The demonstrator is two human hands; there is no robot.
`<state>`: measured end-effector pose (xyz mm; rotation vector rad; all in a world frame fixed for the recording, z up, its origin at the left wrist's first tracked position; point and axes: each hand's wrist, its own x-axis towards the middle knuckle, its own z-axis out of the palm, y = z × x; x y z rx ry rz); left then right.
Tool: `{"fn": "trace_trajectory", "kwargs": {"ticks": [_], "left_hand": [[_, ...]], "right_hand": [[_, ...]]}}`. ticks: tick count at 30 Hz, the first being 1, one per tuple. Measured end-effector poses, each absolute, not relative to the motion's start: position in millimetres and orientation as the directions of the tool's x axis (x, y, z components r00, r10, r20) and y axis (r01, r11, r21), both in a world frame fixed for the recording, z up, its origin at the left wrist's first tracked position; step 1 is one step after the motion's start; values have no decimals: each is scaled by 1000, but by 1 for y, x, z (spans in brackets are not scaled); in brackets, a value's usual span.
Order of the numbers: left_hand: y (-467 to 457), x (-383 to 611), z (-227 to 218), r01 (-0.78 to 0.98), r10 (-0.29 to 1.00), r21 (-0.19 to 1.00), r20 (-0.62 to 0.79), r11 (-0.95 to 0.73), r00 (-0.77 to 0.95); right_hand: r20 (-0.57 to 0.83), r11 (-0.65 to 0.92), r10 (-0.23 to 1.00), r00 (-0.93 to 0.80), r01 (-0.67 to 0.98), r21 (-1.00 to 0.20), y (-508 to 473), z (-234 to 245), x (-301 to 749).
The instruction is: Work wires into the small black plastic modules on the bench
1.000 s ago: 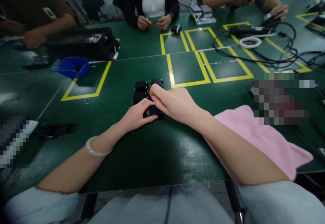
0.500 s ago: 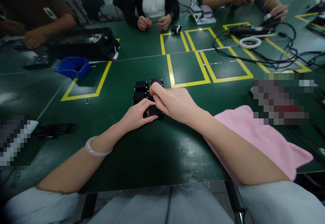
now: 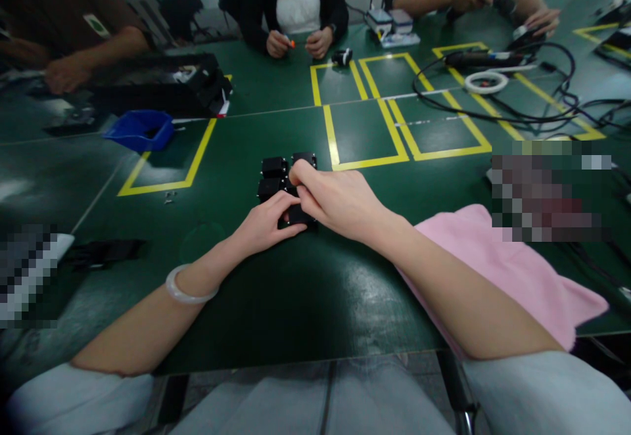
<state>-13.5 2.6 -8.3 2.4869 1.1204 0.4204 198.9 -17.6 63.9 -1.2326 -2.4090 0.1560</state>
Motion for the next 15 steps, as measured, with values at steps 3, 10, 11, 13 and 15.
{"fn": "trace_trajectory", "kwargs": {"ticks": [3,10,11,13,15], "left_hand": [[3,-14,-10,647,761,448,129,-617,636],[3,-13,-9,656,763,442,111,-612,637],[3,-13,-9,655,763,443,113,-612,637],[3,-13,-10,655,764,442,119,-613,635],[3,-14,-10,654,764,443,122,-613,633]], "right_hand": [[302,601,795,-526,749,-278,-17,64,199],[328,598,794,-512,755,-269,-18,62,199],[327,601,793,-514,751,-275,-18,62,199],[316,604,792,-523,746,-281,-18,63,200],[298,601,795,-528,752,-270,-17,64,200]]}}
